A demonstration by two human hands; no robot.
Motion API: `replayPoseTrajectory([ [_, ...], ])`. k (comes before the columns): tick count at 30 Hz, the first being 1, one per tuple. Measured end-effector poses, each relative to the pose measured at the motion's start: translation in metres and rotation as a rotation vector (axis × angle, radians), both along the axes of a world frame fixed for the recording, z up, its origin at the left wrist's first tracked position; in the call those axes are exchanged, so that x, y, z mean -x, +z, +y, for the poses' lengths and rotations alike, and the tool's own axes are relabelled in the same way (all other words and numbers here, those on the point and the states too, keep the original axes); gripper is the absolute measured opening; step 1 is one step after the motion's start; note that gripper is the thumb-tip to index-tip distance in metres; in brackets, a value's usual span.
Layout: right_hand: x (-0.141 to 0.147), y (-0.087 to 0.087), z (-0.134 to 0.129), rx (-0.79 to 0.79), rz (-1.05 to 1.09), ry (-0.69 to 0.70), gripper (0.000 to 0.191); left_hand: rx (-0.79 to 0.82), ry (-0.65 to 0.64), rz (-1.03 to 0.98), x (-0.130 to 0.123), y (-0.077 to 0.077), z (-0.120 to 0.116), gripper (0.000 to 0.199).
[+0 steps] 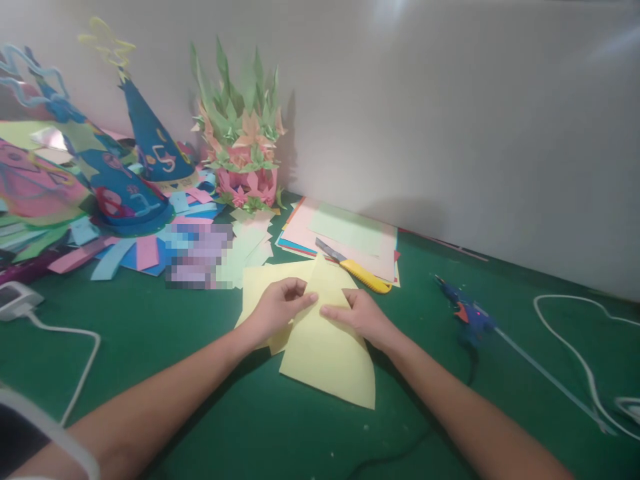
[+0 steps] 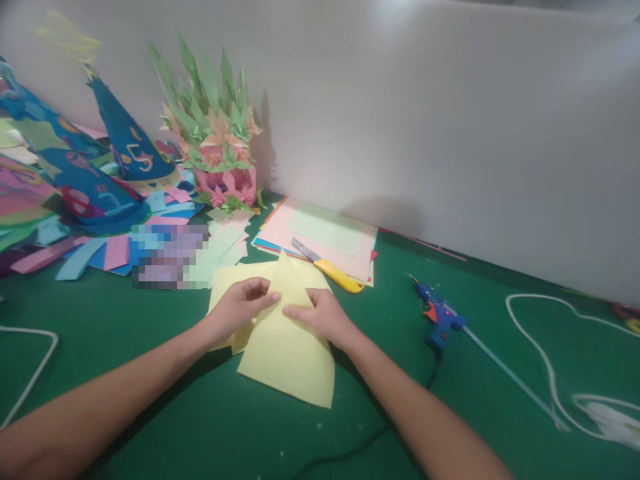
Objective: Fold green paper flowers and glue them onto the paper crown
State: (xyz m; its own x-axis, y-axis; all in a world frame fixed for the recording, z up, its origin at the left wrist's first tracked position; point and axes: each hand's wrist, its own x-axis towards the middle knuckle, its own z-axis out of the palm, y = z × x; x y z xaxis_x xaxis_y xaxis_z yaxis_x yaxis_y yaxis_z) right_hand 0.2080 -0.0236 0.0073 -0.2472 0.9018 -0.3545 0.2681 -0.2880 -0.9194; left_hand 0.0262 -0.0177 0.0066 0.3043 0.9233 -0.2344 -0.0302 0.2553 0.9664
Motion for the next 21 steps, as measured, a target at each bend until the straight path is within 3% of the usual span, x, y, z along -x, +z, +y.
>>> replayPoseTrajectory([
  [8,0.008,0.008,-0.008,-0.076,-0.085,0.162,0.026,0.016,0.011,-0.048,-0.009,0.008,-0.01,0.04],
  [14,0.013,0.01,-0.008,-0.059,-0.153,0.16,0.024,0.077,0.026,0.004,-0.012,0.011,-0.01,0.041],
  [21,0.014,0.003,-0.005,-0.152,-0.205,0.174,0.037,-0.15,0.128,0.178,-0.015,-0.004,-0.005,0.039],
])
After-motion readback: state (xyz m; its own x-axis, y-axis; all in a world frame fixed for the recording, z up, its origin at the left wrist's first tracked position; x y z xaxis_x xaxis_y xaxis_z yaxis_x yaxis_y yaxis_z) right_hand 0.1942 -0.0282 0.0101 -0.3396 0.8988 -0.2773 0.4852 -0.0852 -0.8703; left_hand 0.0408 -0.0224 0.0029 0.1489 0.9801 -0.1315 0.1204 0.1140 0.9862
